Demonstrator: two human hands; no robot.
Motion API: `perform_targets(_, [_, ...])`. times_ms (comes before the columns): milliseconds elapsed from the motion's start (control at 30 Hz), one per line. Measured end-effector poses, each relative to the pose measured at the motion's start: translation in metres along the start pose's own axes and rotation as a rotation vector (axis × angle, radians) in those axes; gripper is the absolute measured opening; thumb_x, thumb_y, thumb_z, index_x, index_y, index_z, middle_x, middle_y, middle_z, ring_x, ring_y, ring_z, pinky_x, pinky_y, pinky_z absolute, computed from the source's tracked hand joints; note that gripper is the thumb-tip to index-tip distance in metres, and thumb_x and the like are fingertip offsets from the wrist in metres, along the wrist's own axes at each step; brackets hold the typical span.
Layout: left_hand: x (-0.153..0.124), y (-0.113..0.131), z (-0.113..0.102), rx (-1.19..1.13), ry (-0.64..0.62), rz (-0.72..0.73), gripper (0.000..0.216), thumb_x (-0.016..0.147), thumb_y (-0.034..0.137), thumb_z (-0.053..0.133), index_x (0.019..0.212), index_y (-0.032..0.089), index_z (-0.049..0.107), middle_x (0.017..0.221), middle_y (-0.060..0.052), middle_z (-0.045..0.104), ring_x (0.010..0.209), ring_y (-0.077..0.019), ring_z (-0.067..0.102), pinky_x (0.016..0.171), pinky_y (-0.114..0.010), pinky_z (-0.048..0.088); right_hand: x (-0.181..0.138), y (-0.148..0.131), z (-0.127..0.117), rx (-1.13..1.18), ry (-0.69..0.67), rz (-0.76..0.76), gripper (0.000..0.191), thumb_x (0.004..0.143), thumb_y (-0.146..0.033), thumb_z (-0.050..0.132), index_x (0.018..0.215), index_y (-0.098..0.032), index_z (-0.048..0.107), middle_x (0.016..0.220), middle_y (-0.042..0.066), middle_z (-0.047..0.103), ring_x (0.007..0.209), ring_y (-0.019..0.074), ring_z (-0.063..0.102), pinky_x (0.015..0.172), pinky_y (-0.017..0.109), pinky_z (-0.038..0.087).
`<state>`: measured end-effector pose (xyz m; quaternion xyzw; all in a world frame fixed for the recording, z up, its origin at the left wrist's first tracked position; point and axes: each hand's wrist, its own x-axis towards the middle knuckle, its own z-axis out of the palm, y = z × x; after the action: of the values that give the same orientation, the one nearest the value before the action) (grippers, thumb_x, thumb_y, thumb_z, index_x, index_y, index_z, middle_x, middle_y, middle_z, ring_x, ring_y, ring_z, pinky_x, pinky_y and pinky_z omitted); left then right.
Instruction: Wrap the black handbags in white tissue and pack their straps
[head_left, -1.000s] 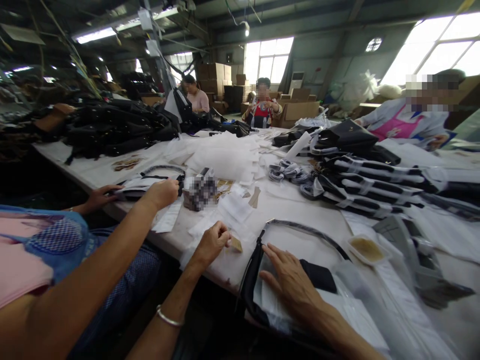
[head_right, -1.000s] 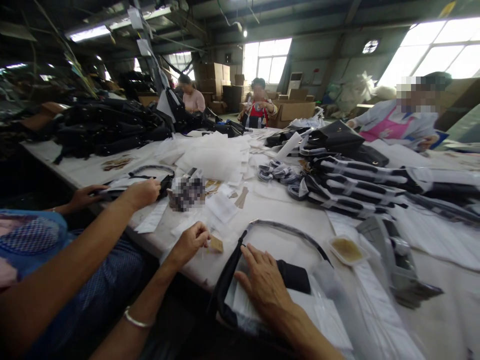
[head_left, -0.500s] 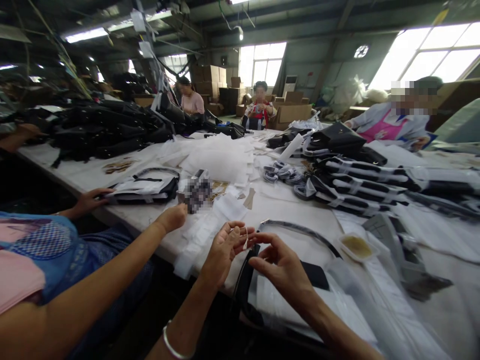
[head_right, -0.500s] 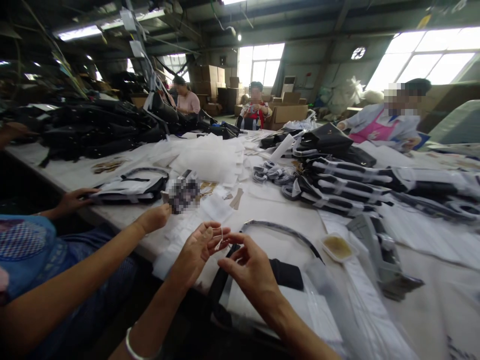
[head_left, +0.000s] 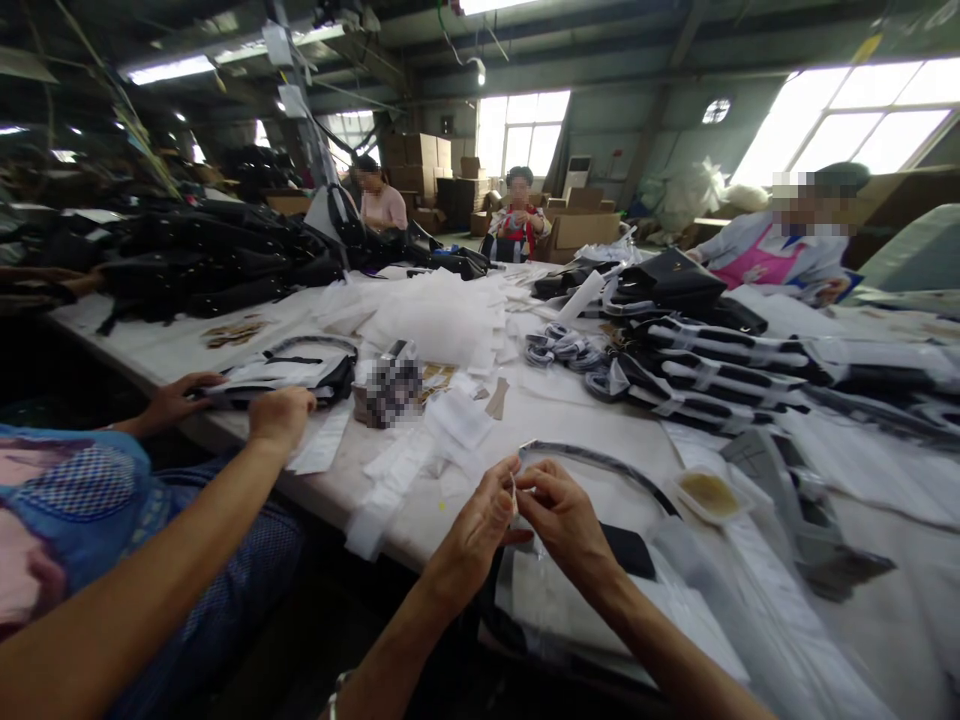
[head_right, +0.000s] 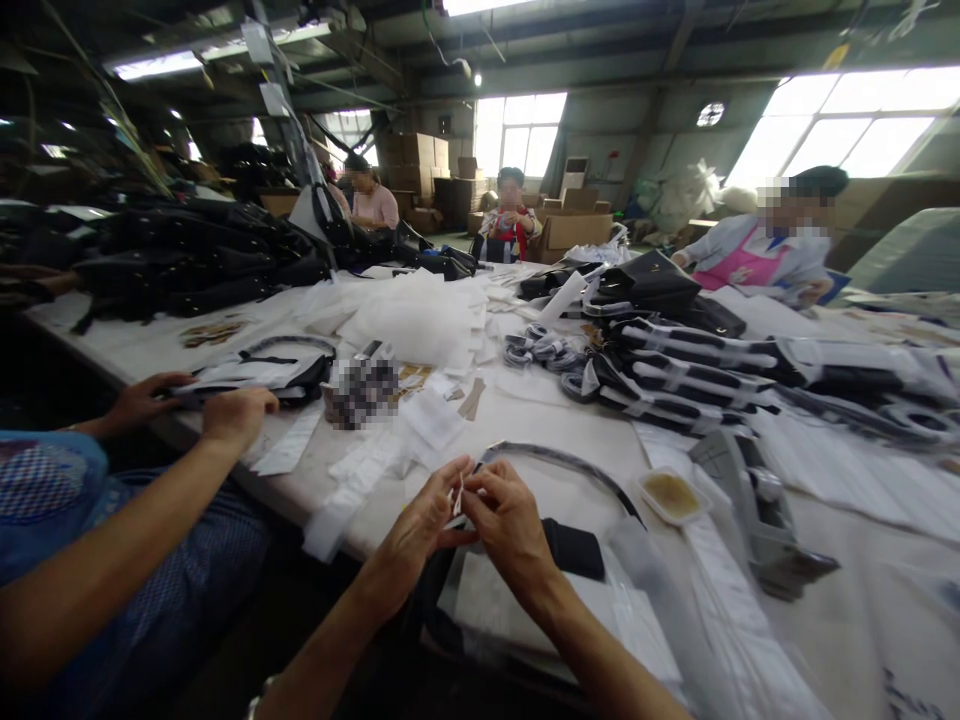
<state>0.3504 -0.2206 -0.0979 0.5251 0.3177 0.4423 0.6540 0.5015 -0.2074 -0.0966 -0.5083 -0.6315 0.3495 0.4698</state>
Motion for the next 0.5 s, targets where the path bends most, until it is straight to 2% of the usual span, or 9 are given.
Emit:
perform_targets(67, [0.001,-0.002,-0.001,0.072,0.015,0.011,0.055,0.094,0.055,0.051,0.137,0.021,0.052,0.140,-0.014,0.053,0.118,-0.0280,0.058,0.087,-0.036,0.056,-0.002,-0.002,-0.004,0.164,-0.067,0.112,0.028,0.082,-0.047,0.067,0.077,-0.020,0.070,0.072,0.000,0.058,0.060,0.0119,0.052,0.054,0.025,0.043])
perform_targets(133, [0.002,-0.004,-0.001,0.194,0.054,0.029,0.043,0.093,0.049,0.055,0.122,0.019,0.063,0.112,-0.009,0.068,0.094,-0.0216,0.066,0.081,-0.031,0.056,-0.005,-0.006,-0.009,0.349,-0.171,0.270,0.034,0.083,-0.052,0.065,0.080,-0.018,0.067,0.064,-0.002,0.057,0.049,0.0088,0.047,0.045,0.022,0.036])
perform_targets(233, [0.000,-0.008,-0.003,0.319,0.093,0.018,0.033,0.091,0.047,0.058,0.095,0.016,0.070,0.076,-0.003,0.069,0.070,-0.0167,0.065,0.066,-0.025,0.053,-0.010,-0.011,-0.019,0.568,-0.235,0.400,0.038,0.080,-0.055,0.070,0.080,-0.017,0.064,0.067,-0.001,0.061,0.047,0.0065,0.047,0.042,0.019,0.033])
perform_targets(333, [-0.003,-0.011,-0.003,0.312,0.087,-0.035,0.032,0.091,0.046,0.056,0.085,0.016,0.065,0.071,-0.003,0.067,0.065,-0.0174,0.065,0.056,-0.024,0.050,-0.015,-0.011,-0.026,0.671,-0.244,0.471,0.041,0.075,-0.055,0.075,0.076,-0.016,0.063,0.062,-0.003,0.059,0.045,0.0052,0.046,0.042,0.018,0.034])
perform_targets(500, [-0.003,-0.009,0.000,0.398,0.124,-0.004,0.024,0.091,0.037,0.053,0.077,0.019,0.059,0.071,-0.001,0.066,0.068,-0.0159,0.063,0.060,-0.022,0.049,-0.028,-0.008,-0.025,0.605,-0.385,0.457,0.041,0.076,-0.053,0.075,0.072,-0.015,0.061,0.052,-0.003,0.056,0.040,0.0059,0.045,0.039,0.018,0.035])
